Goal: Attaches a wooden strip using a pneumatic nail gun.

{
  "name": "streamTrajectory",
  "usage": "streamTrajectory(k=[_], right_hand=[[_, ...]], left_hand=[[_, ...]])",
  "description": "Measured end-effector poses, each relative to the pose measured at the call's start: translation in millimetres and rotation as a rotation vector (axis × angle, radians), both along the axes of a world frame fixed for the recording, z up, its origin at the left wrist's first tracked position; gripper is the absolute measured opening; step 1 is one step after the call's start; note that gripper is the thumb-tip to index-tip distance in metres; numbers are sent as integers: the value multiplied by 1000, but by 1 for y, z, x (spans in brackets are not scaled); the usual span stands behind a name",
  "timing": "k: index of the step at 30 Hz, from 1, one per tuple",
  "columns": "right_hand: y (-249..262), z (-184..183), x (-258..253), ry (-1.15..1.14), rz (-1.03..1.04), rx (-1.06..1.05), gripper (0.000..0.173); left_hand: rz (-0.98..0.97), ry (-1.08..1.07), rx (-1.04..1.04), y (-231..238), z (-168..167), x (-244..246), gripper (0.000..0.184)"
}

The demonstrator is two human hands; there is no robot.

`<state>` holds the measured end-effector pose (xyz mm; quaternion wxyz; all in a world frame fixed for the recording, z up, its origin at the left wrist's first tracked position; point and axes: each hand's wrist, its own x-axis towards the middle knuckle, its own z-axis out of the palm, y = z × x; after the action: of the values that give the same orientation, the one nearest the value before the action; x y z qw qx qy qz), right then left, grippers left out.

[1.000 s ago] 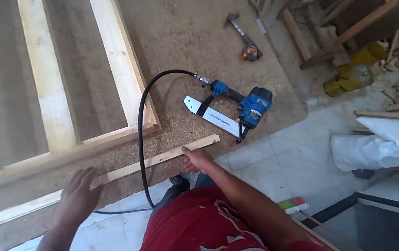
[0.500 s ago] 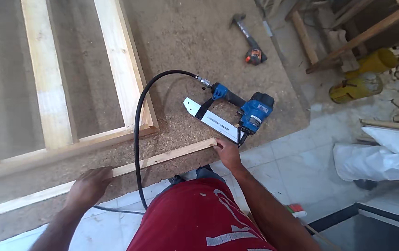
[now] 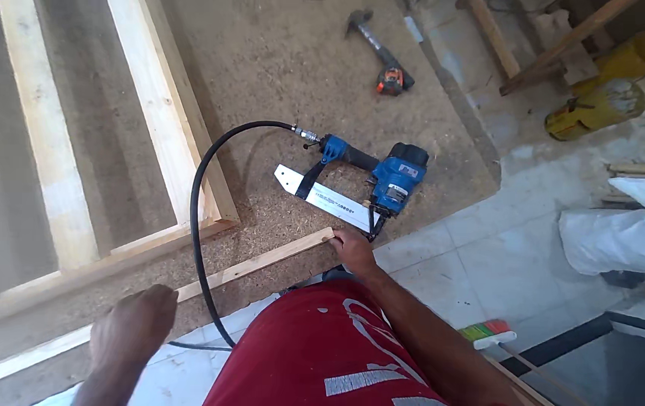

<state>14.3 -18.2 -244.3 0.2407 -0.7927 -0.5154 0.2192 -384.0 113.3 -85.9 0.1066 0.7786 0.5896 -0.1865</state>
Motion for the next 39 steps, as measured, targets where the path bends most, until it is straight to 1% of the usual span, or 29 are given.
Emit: streamTrajectory(k=[1,2,3,5,7,8,9,10,12,13,15,19,24,32,39], right_hand=[[0,0,0,2,6,5,24],[0,0,1,8,12,7,24],[-1,0,1,16,17,6,23],[-2,-3,2,12,29,24,22],[-3,-2,3,26,29,17,21],[-3,-2,3,31,26,22,20],[-3,-4,3,27,26,42,20],[-3,-6,3,15,27,70,19],[-4,-11,1,-24,28,128,16],[-4,-13,0,-39,24,136,16],[-4,-13,-2,-52,5,129,15],[-3,-4,-5,-21,-28,37,16],[-3,-12,-1,-33,10,101,14],[0,-15,-3,-58,11,83,13],[2,-11,-3,-97,60,-16,17]], left_hand=[[-25,-129,69,-10,11,25,25],[-70,-258,109,-19,14,50,25],[-118,-368,105,-26,8,74,26],[-233,-480,32,-30,-23,122,35],[-334,-462,-67,-28,-63,166,52],[-373,-442,-100,-27,-82,182,58],[-402,-430,-111,-28,-99,194,59],[-426,-433,-90,-30,-114,202,56],[-448,-486,18,-34,-135,204,43],[-443,-509,66,-35,-140,203,39],[-415,-521,104,-36,-145,201,35],[-343,-529,60,-38,-146,202,38],[-327,-514,53,-36,-143,206,38],[-336,-557,92,-34,-145,206,34],[-379,-607,126,-34,-153,200,34]])
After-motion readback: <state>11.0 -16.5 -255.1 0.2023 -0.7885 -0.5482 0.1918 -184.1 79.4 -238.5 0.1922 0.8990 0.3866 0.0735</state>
